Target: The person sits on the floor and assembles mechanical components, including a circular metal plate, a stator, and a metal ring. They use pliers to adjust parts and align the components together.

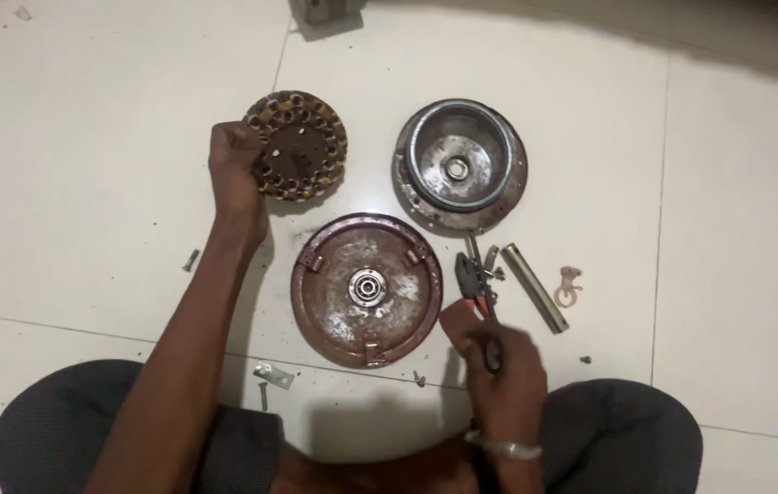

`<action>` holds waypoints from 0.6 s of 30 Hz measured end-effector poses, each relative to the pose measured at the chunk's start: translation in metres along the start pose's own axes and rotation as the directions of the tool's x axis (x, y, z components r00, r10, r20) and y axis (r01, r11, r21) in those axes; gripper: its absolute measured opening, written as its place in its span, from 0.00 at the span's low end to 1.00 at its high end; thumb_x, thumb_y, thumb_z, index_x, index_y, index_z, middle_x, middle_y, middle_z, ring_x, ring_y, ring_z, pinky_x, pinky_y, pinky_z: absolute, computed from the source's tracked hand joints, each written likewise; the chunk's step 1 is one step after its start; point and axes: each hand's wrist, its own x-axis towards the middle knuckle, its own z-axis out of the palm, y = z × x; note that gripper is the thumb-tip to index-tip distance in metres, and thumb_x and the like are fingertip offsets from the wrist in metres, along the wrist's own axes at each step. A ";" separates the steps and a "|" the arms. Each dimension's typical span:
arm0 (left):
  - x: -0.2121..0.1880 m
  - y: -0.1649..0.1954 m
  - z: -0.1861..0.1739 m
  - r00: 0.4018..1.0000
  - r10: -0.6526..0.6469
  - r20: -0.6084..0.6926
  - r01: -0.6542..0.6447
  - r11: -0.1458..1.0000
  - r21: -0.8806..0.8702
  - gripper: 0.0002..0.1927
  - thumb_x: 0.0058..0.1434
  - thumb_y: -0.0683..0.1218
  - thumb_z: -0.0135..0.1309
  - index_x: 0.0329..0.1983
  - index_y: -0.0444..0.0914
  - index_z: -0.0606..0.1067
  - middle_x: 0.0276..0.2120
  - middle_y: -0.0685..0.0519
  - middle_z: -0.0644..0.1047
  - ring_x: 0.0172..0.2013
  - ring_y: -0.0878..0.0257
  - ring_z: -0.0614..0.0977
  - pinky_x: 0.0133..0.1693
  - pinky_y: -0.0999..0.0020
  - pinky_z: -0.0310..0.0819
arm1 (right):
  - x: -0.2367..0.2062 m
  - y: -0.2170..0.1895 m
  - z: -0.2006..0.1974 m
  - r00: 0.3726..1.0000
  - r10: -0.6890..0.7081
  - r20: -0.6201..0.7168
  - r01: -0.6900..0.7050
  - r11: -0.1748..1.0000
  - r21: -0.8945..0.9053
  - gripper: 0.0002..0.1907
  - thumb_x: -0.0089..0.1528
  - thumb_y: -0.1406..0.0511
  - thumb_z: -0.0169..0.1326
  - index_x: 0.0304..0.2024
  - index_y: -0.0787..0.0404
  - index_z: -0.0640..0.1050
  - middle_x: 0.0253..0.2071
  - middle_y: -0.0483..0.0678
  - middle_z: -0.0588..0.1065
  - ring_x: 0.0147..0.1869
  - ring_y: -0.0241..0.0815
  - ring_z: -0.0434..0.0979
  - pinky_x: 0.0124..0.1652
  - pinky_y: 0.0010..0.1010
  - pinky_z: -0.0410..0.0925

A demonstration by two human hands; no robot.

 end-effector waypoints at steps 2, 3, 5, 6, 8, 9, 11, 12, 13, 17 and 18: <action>0.000 0.004 0.003 0.999 -0.046 0.011 0.045 0.998 0.039 0.04 0.69 0.38 0.43 0.43 0.40 0.68 0.42 0.55 0.71 0.42 0.66 0.73 0.46 0.67 0.73 | 0.020 0.015 0.003 0.999 -0.035 0.002 0.035 0.998 -0.046 0.14 0.61 0.65 0.60 0.47 0.65 0.79 0.43 0.58 0.79 0.46 0.55 0.80 0.45 0.41 0.71; -0.001 0.005 0.004 0.998 -0.069 0.009 0.068 0.995 0.074 0.05 0.68 0.38 0.43 0.44 0.40 0.68 0.42 0.55 0.71 0.42 0.66 0.73 0.45 0.67 0.73 | 0.028 0.022 0.005 0.999 0.035 0.019 -0.035 0.999 -0.033 0.15 0.63 0.64 0.59 0.49 0.66 0.78 0.45 0.59 0.79 0.47 0.54 0.80 0.45 0.41 0.71; -0.002 0.002 0.005 0.999 -0.029 0.036 0.023 0.989 0.145 0.05 0.67 0.38 0.44 0.44 0.40 0.68 0.42 0.55 0.72 0.43 0.66 0.74 0.46 0.68 0.73 | 0.040 0.030 0.012 0.998 0.058 0.036 -0.056 0.997 -0.051 0.15 0.63 0.62 0.59 0.48 0.66 0.78 0.43 0.59 0.78 0.46 0.55 0.79 0.44 0.42 0.71; -0.002 -0.002 0.006 0.997 0.036 0.069 -0.048 0.983 0.178 0.05 0.68 0.39 0.46 0.45 0.39 0.68 0.42 0.55 0.72 0.44 0.65 0.74 0.48 0.68 0.73 | 0.045 0.033 0.016 0.999 0.010 0.036 -0.007 0.997 -0.082 0.14 0.61 0.62 0.59 0.45 0.65 0.79 0.41 0.59 0.78 0.44 0.56 0.79 0.42 0.43 0.71; -0.002 -0.008 0.006 0.988 0.110 0.105 -0.130 0.970 0.207 0.06 0.68 0.40 0.49 0.46 0.38 0.68 0.43 0.53 0.73 0.46 0.64 0.74 0.50 0.68 0.72 | 0.049 0.035 0.020 0.995 0.054 0.079 -0.049 0.997 -0.062 0.14 0.60 0.60 0.60 0.40 0.65 0.80 0.37 0.58 0.79 0.40 0.56 0.80 0.40 0.43 0.72; -0.002 -0.010 0.005 0.986 0.124 0.109 -0.144 0.968 0.204 0.07 0.67 0.40 0.49 0.48 0.37 0.69 0.43 0.53 0.73 0.46 0.64 0.74 0.51 0.67 0.71 | 0.049 0.036 0.021 0.982 0.143 0.125 -0.142 0.990 -0.016 0.15 0.61 0.58 0.60 0.38 0.65 0.80 0.35 0.57 0.80 0.38 0.55 0.82 0.40 0.43 0.72; -0.001 -0.010 0.001 0.991 0.089 0.101 -0.109 0.969 0.223 0.09 0.69 0.44 0.51 0.49 0.36 0.70 0.44 0.52 0.73 0.47 0.64 0.74 0.51 0.67 0.71 | 0.047 0.035 0.020 0.973 0.190 0.129 -0.193 0.981 0.015 0.14 0.62 0.58 0.59 0.38 0.64 0.80 0.33 0.57 0.80 0.36 0.54 0.83 0.40 0.42 0.73; -0.001 -0.008 0.000 0.996 0.036 0.087 -0.056 0.970 0.237 0.12 0.71 0.48 0.51 0.50 0.36 0.70 0.45 0.52 0.74 0.48 0.64 0.74 0.51 0.67 0.71 | 0.046 0.035 0.018 0.985 0.152 0.080 -0.152 0.988 -0.004 0.13 0.62 0.59 0.58 0.38 0.63 0.80 0.34 0.56 0.80 0.37 0.54 0.83 0.40 0.42 0.73; -0.001 -0.006 0.000 0.997 -0.014 0.075 -0.005 0.969 0.245 0.15 0.73 0.52 0.52 0.51 0.36 0.71 0.46 0.52 0.75 0.48 0.65 0.75 0.51 0.67 0.71 | 0.046 0.035 0.017 0.994 0.111 0.025 -0.110 0.994 -0.027 0.12 0.62 0.60 0.57 0.39 0.63 0.81 0.34 0.56 0.80 0.37 0.54 0.83 0.41 0.42 0.73; -0.012 0.009 0.000 0.990 0.020 0.143 -0.074 0.922 0.381 0.30 0.65 0.57 0.57 0.59 0.33 0.66 0.51 0.47 0.74 0.53 0.59 0.76 0.54 0.62 0.72 | 0.046 0.042 0.014 0.977 0.203 0.060 -0.199 0.978 -0.068 0.13 0.58 0.58 0.60 0.39 0.60 0.82 0.36 0.55 0.82 0.40 0.56 0.83 0.41 0.44 0.73; -0.020 0.012 -0.001 0.991 0.027 0.132 -0.081 0.902 0.424 0.34 0.66 0.59 0.57 0.62 0.32 0.63 0.54 0.46 0.72 0.54 0.57 0.75 0.54 0.61 0.72 | 0.047 0.045 0.016 0.973 0.224 0.058 -0.220 0.974 -0.059 0.13 0.58 0.58 0.60 0.39 0.60 0.83 0.36 0.54 0.82 0.40 0.55 0.83 0.41 0.43 0.73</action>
